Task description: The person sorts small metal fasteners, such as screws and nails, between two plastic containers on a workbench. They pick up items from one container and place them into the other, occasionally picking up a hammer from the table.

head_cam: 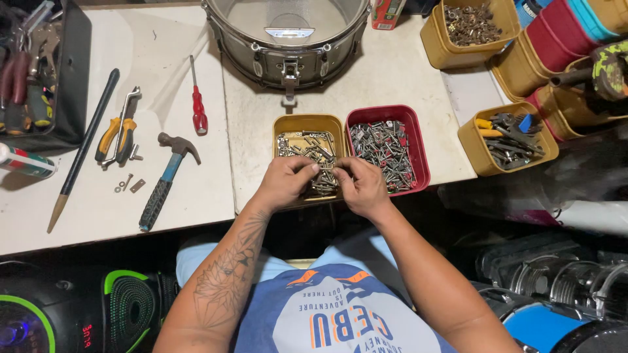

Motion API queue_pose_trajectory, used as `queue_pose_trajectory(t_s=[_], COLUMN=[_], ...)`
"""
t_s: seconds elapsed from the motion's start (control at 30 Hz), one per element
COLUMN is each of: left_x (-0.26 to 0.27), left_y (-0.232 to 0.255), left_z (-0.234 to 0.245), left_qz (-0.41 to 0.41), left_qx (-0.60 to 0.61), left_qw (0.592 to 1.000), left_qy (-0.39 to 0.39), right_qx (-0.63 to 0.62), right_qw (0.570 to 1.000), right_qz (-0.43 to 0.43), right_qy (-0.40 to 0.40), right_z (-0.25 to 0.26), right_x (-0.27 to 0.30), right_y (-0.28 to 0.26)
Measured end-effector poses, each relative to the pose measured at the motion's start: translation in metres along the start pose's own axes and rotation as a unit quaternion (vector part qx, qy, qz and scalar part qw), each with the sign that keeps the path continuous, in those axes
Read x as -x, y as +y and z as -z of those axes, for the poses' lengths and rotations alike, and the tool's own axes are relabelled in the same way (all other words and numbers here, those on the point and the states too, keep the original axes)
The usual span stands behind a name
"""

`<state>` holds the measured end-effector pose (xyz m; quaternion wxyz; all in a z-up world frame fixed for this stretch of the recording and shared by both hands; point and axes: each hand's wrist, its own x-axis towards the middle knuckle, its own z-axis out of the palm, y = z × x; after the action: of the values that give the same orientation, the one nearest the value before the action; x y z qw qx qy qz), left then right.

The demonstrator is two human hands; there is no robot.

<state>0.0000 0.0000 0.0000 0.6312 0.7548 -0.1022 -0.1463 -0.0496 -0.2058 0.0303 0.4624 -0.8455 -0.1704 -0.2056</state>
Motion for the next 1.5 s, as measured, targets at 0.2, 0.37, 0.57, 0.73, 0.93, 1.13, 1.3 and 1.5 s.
queue_pose_trajectory(t_s=[0.2, 0.37, 0.57, 0.73, 0.93, 1.13, 1.3, 1.5], left_x=[-0.002, 0.0, 0.004, -0.001, -0.008, -0.006, 0.0, -0.004], left_y=[0.003, 0.002, 0.005, -0.008, -0.021, -0.022, -0.003, -0.01], left_z=[0.003, 0.001, 0.0, 0.0, -0.004, -0.004, -0.004, 0.0], left_qz=[-0.017, -0.038, -0.06, -0.043, -0.019, -0.01, -0.011, -0.016], left_qx=[-0.016, 0.012, 0.036, 0.01, -0.045, -0.033, -0.024, -0.052], left_qw=[1.0, 0.999, 0.997, 0.999, 0.998, 0.998, 0.998, 0.997], left_qy=[-0.018, -0.014, -0.008, -0.015, -0.047, -0.056, -0.053, -0.058], right_qx=[0.003, 0.011, 0.034, 0.053, 0.023, -0.005, -0.028, -0.011], right_qw=[1.0, 0.999, 0.998, 0.996, 0.997, 0.998, 0.997, 0.998], right_qz=[0.007, 0.021, 0.033, 0.051, 0.053, 0.057, 0.059, 0.058], right_qy=[-0.013, -0.025, -0.046, -0.053, -0.042, -0.003, 0.031, -0.012], right_z=[-0.002, -0.003, -0.006, -0.008, -0.007, -0.007, -0.006, -0.008], right_x=[0.003, 0.004, 0.009, 0.009, 0.008, 0.008, 0.01, 0.009], right_y=[0.003, 0.002, 0.015, 0.015, 0.005, -0.001, 0.0, 0.012])
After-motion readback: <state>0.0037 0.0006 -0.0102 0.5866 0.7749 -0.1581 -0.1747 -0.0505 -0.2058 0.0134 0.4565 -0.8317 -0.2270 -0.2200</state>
